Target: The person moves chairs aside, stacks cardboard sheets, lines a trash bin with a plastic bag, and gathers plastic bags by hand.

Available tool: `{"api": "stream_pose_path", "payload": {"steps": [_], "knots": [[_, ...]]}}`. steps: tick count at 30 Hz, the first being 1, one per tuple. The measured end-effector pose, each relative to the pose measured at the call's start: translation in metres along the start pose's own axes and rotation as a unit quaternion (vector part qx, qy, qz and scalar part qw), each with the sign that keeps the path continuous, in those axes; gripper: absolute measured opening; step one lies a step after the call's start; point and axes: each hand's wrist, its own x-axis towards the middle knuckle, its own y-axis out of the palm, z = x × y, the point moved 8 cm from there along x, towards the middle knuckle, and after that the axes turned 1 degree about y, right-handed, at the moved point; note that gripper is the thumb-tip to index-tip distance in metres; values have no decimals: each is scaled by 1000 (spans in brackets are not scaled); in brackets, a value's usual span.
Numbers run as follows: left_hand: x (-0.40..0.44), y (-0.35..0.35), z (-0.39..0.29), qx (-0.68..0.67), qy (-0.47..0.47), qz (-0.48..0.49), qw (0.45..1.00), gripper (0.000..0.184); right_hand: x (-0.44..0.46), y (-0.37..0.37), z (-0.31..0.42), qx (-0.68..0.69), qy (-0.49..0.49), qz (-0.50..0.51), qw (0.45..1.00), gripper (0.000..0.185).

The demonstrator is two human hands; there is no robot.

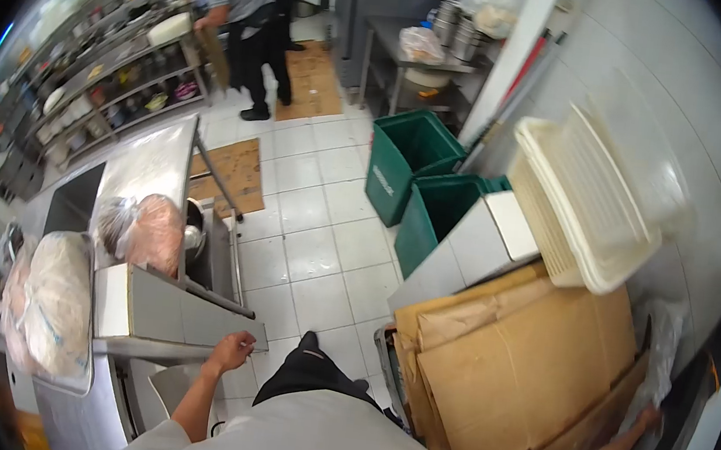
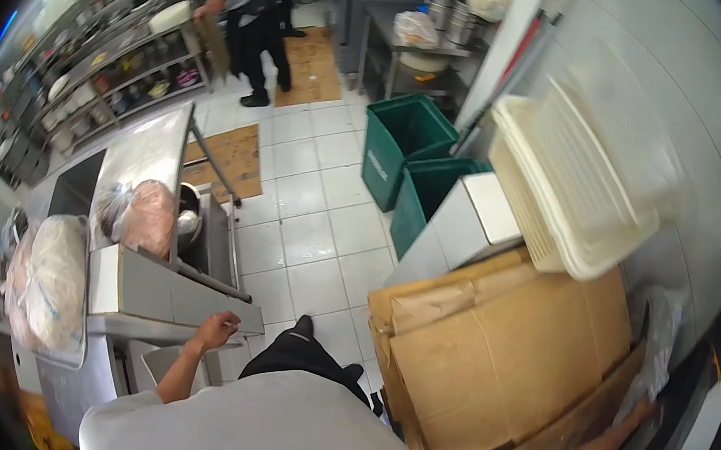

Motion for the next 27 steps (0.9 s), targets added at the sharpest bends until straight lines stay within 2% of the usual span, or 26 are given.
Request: {"api": "stream_pose_path", "payload": {"steps": [1,2,3,5,7,8,9,12,13,14,16,17,19,20,22,23,25,26,27], "knots": [[5,-4,0,-3,-12,-14,1000,18,-19,-23,45,-42,-17,31,998,48],[15,-4,-2,3,-7,-18,1000,19,-9,-8,43,18,13,26,999,43],[30,-4,-5,9,0,-19,1000,19,-41,-8,74,312,185,98,927,33],[69,-2,-14,25,9,-10,1000,19,-26,16,106,396,210,213,868,36],[117,-5,-39,13,33,-9,999,19,-32,-9,167,479,146,209,840,32],[149,-1,-46,-8,61,-13,998,20,-33,-16,188,535,133,242,799,34],[181,4,-53,-29,91,-17,995,21,-63,-53,234,544,165,189,800,39],[275,16,-105,-78,170,9,982,22,-133,-126,321,466,139,153,860,43],[309,25,-119,-88,180,34,979,22,-150,-134,331,424,138,127,886,44],[341,28,-143,-44,204,46,977,25,-167,-130,336,428,141,121,884,44],[399,42,-172,11,251,59,966,30,-201,-132,327,338,144,156,917,43],[432,54,-185,21,283,61,957,33,-220,-131,329,324,120,211,914,45],[492,71,-215,67,320,48,944,36,-286,-169,402,332,118,193,916,37],[514,77,-233,89,329,54,938,35,-308,-179,428,332,67,247,908,33],[564,94,-261,156,330,63,929,35,-350,-193,470,344,24,278,897,29],[591,109,-266,201,322,68,923,36,-369,-195,474,310,56,266,911,33],[629,129,-285,230,374,23,898,35,-402,-214,515,224,95,246,938,37],[644,141,-293,241,354,50,902,35,-410,-226,511,201,110,239,944,37],[656,148,-305,253,335,70,905,36,-422,-227,507,181,137,274,934,39]]}}
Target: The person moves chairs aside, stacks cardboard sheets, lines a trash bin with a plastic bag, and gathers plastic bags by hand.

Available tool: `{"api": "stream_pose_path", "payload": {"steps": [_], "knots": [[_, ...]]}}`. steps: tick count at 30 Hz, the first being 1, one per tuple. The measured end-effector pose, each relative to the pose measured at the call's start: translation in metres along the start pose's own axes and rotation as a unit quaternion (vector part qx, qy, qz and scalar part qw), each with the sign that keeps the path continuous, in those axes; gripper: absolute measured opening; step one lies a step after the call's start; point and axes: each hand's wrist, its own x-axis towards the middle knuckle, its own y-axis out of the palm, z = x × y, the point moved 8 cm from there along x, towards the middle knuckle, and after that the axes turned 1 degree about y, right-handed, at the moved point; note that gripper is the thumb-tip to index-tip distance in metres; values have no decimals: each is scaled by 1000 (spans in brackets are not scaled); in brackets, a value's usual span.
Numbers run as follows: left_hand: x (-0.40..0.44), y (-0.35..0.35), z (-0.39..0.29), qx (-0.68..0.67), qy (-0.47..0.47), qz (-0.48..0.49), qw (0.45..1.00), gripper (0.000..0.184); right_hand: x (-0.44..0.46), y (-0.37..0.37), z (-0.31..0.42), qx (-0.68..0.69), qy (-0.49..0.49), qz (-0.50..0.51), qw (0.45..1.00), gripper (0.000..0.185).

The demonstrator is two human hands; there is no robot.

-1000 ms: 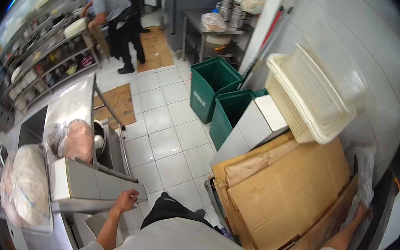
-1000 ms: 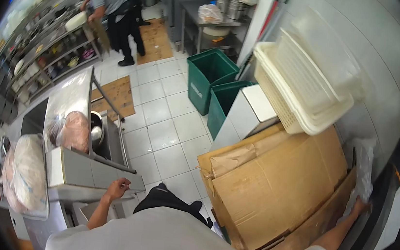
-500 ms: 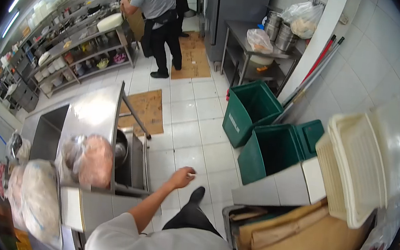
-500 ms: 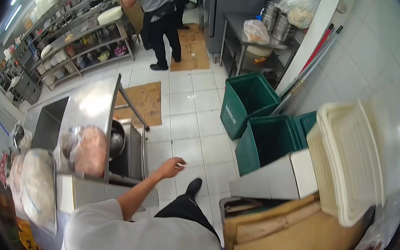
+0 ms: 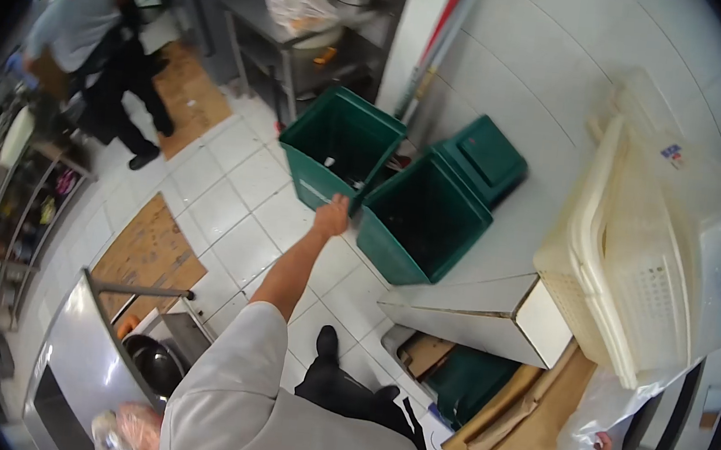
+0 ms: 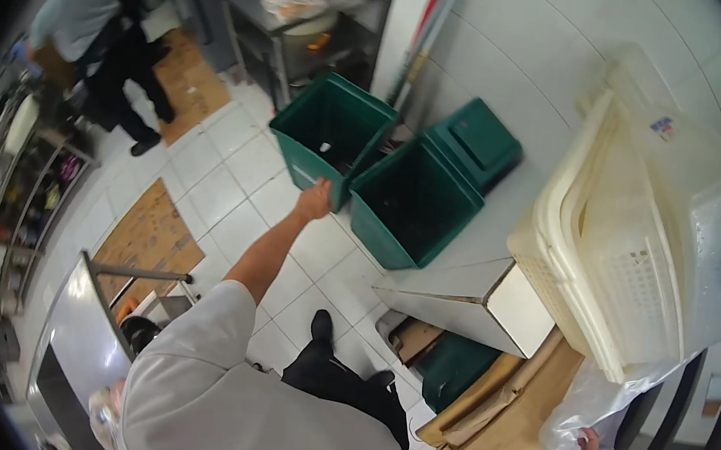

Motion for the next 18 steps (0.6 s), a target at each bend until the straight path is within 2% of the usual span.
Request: {"api": "stream_pose_path", "payload": {"steps": [1,6,7,9,12,14,17,18], "knots": [[14,-1,-6,5,1,0,1000,38,-7,6,-7,-10,36,29,999,41],[72,41,4,38,15,37,998,51,-53,-20,-44,-182,91,-32,979,41],[83,58,5,69,6,80,994,52,-59,-7,-23,-138,101,-44,984,31],[90,68,12,101,-6,125,987,54,-73,-20,-31,-96,85,-142,982,35],[90,72,20,129,-15,129,983,49,-78,-25,-45,-88,104,-103,985,43],[93,62,26,253,-6,56,966,41,-76,-4,-6,-85,139,-138,977,36],[110,71,52,223,-1,46,974,33,-57,15,3,-178,87,-46,979,29],[112,74,61,222,-7,48,974,33,-53,15,-3,-170,79,-49,981,28]]}}
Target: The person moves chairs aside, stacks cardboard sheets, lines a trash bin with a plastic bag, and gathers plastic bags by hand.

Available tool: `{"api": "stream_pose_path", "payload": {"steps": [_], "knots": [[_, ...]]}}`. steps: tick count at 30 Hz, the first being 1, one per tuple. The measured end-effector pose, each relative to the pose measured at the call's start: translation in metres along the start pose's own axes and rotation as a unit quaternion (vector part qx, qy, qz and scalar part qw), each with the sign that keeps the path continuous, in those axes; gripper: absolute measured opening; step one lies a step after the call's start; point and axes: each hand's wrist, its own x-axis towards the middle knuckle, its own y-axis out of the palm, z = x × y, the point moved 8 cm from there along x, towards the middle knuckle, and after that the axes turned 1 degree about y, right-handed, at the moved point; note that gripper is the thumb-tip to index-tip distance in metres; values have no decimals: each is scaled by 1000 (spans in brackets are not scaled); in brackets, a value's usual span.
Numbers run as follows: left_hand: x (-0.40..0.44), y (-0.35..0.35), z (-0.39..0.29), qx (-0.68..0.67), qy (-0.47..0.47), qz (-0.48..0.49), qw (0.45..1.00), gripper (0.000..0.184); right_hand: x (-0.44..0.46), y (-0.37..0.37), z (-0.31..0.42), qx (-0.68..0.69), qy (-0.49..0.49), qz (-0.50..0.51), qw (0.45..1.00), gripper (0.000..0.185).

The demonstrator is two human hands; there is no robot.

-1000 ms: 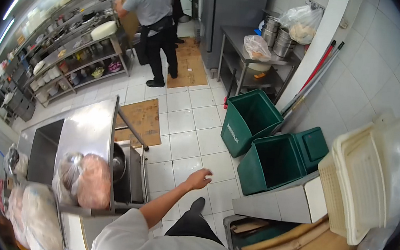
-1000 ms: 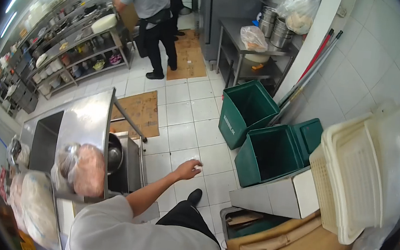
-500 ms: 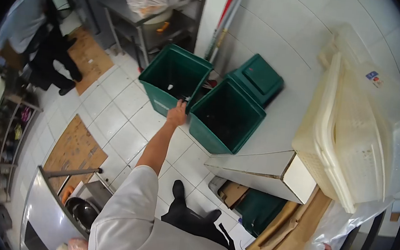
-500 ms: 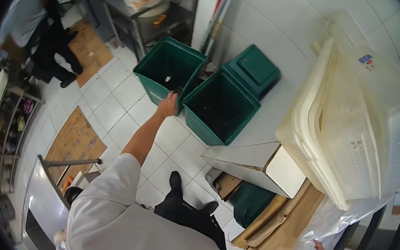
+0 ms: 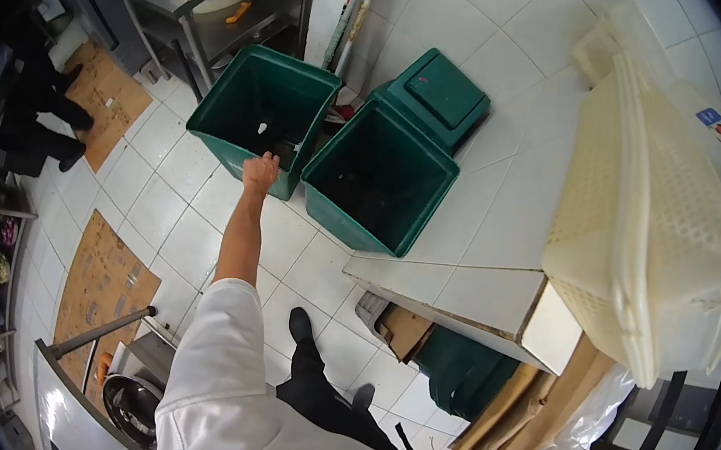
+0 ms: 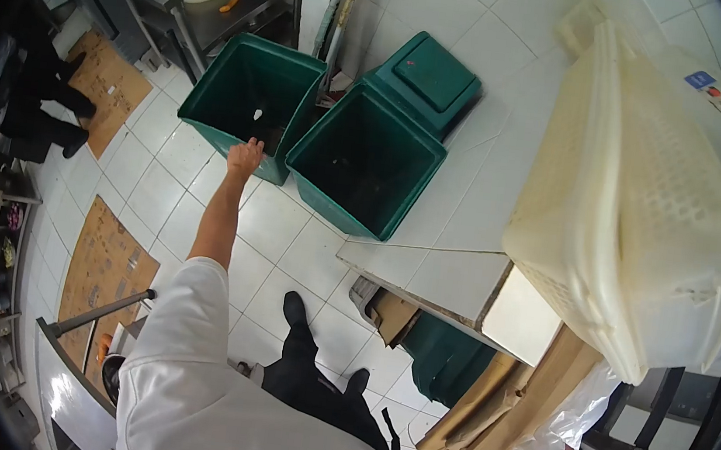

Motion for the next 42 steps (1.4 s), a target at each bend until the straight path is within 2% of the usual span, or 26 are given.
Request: {"api": "stream_pose_path", "payload": {"steps": [2,3,4,6,7,10,12,14,16,18,19,20,22,24,26,28,29,31,32,34,35,37,40,41,42], "knots": [[-8,3,-8,81,122,-73,987,27,5,1,-11,17,-10,0,1000,26],[-18,0,-9,93,147,-96,980,18,3,-1,-12,20,-8,4,1000,26],[-31,3,-7,95,147,-87,981,18,2,-2,-13,22,-7,8,1000,25],[-50,6,-18,156,231,-58,959,12,6,-6,-13,-17,-25,-7,1000,31],[-64,7,-22,142,247,-59,957,12,1,-18,-25,-21,-37,-54,998,38],[-112,11,-38,158,269,-57,948,14,7,-40,-53,20,-13,-36,999,43],[-150,17,-40,156,266,-69,949,15,15,-54,-68,37,-51,-28,998,41],[-197,24,-48,189,285,-72,937,17,17,-73,-95,93,14,-88,992,40],[-245,26,-55,146,262,-71,951,18,21,-83,-108,80,-29,-72,994,40],[-288,36,-60,107,231,-58,965,18,21,-95,-109,35,0,-119,992,42],[-312,39,-68,95,237,-48,966,18,21,-101,-110,35,-48,-128,990,43],[-330,40,-71,99,223,-49,968,18,24,-109,-128,92,-40,-131,986,44],[-382,52,-90,42,204,-28,978,17,21,-124,-136,95,-71,-181,976,46],[-432,66,-113,28,191,-9,981,15,19,-139,-151,111,-66,-161,978,46],[-479,69,-136,-101,162,-48,981,15,16,-162,-172,120,-57,-144,981,46],[-523,73,-166,-115,161,-49,979,16,20,-174,-179,344,-101,-64,931,45],[-547,76,-185,-137,167,-42,975,17,18,-190,-180,329,-132,-99,930,43],[-594,85,-219,-175,175,-52,968,19,51,-228,-234,311,-133,-109,935,39],[-621,91,-237,-191,179,-68,963,21,56,-240,-239,264,-176,-120,941,37],[-663,102,-273,-188,189,14,964,23,62,-263,-248,172,-259,-152,938,34],[-682,105,-290,-183,193,20,964,24,61,-274,-251,72,-302,-185,933,34],[-716,107,-322,-181,199,30,963,25,50,-285,-256,-31,-342,-213,915,35],[-750,96,-348,-197,171,39,964,22,36,-306,-275,79,-311,-209,924,37],[-757,94,-348,-187,155,57,968,23,36,-313,-288,240,-274,-179,914,39],[-761,93,-343,-173,139,76,972,23,36,-310,-300,397,-227,-144,878,40]]}}
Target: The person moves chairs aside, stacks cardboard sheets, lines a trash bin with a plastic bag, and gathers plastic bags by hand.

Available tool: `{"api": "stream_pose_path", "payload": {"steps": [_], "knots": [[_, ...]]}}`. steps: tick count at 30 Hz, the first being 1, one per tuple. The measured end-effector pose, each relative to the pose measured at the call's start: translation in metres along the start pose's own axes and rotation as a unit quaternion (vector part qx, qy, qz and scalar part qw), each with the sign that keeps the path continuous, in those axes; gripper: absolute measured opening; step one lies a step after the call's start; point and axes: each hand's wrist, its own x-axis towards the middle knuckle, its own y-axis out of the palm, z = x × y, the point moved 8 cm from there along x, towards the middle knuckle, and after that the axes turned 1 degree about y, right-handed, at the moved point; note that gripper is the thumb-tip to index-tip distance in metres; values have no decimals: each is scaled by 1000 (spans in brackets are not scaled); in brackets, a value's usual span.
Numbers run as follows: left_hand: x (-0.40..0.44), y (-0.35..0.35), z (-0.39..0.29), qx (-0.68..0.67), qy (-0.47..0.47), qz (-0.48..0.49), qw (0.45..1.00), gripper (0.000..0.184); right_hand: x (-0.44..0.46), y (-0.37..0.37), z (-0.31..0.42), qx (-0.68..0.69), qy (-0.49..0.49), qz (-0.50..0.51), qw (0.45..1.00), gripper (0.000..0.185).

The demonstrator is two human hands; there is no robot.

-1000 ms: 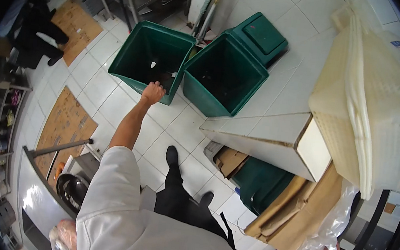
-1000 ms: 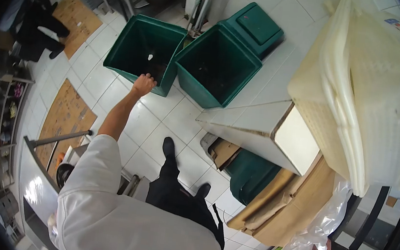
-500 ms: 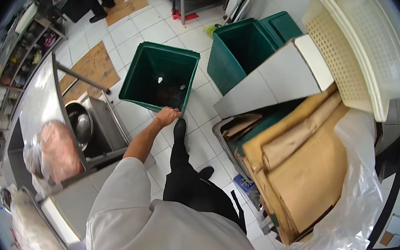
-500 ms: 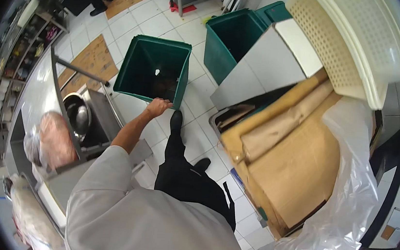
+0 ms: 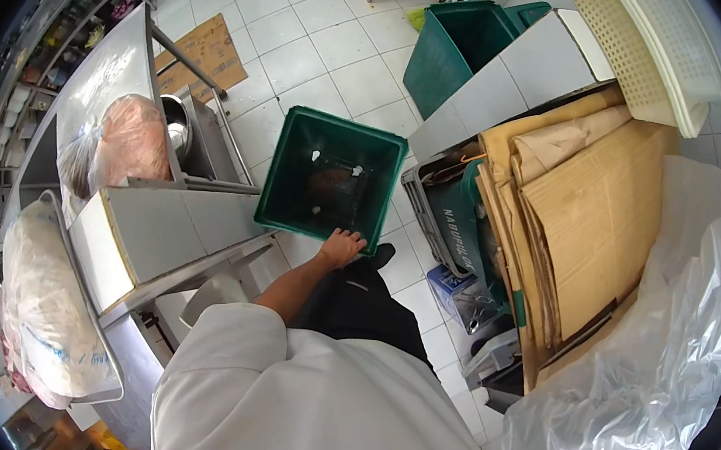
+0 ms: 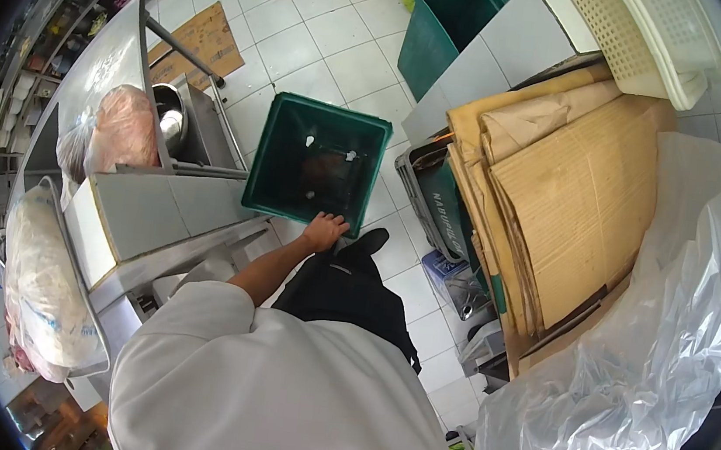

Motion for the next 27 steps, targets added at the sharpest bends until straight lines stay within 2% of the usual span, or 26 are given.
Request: {"api": "stream_pose_path", "payload": {"steps": [1,3,4,6,7,8,10,11,12,13,14,15,16,17,19,20,27], "knots": [[-8,2,-1,0,0,0,1000,23,-13,6,12,1,0,0,1000,40],[-23,7,9,31,-66,1,997,24,-50,21,33,93,75,-66,991,43],[-32,9,10,30,-65,-1,997,24,-64,11,34,94,72,-67,991,43],[-49,11,27,67,-101,13,993,24,-95,31,35,24,44,154,987,40],[-53,15,33,70,-100,7,992,24,-117,58,33,-136,39,298,944,40],[-57,23,46,65,-135,26,988,20,-141,81,23,-289,32,425,857,39],[-56,40,61,65,-172,42,982,17,-217,99,-13,-170,45,476,862,36],[-52,50,63,52,-157,50,985,16,-250,112,-32,-262,126,491,822,37],[-50,54,68,42,-145,56,987,17,-287,90,-91,-296,156,517,788,45],[-48,47,68,72,-157,41,984,20,-328,72,-150,-309,203,548,751,43],[-45,49,74,65,-164,16,984,22,-360,69,-195,-313,223,565,730,43],[-43,39,74,50,-165,44,984,24,-383,74,-220,-314,235,572,721,43],[-39,36,80,106,-178,-27,978,24,-404,85,-248,-310,242,573,719,43],[-34,20,80,59,-178,15,982,22,-416,102,-269,-305,245,572,721,42],[-26,-11,70,94,-144,35,985,19,-426,132,-290,-297,245,569,727,42],[-20,-28,71,101,-160,52,981,18,-428,145,-296,-290,248,566,731,42],[26,-81,91,94,-210,-11,973,21,-421,201,-310,-266,257,545,752,43]]}}
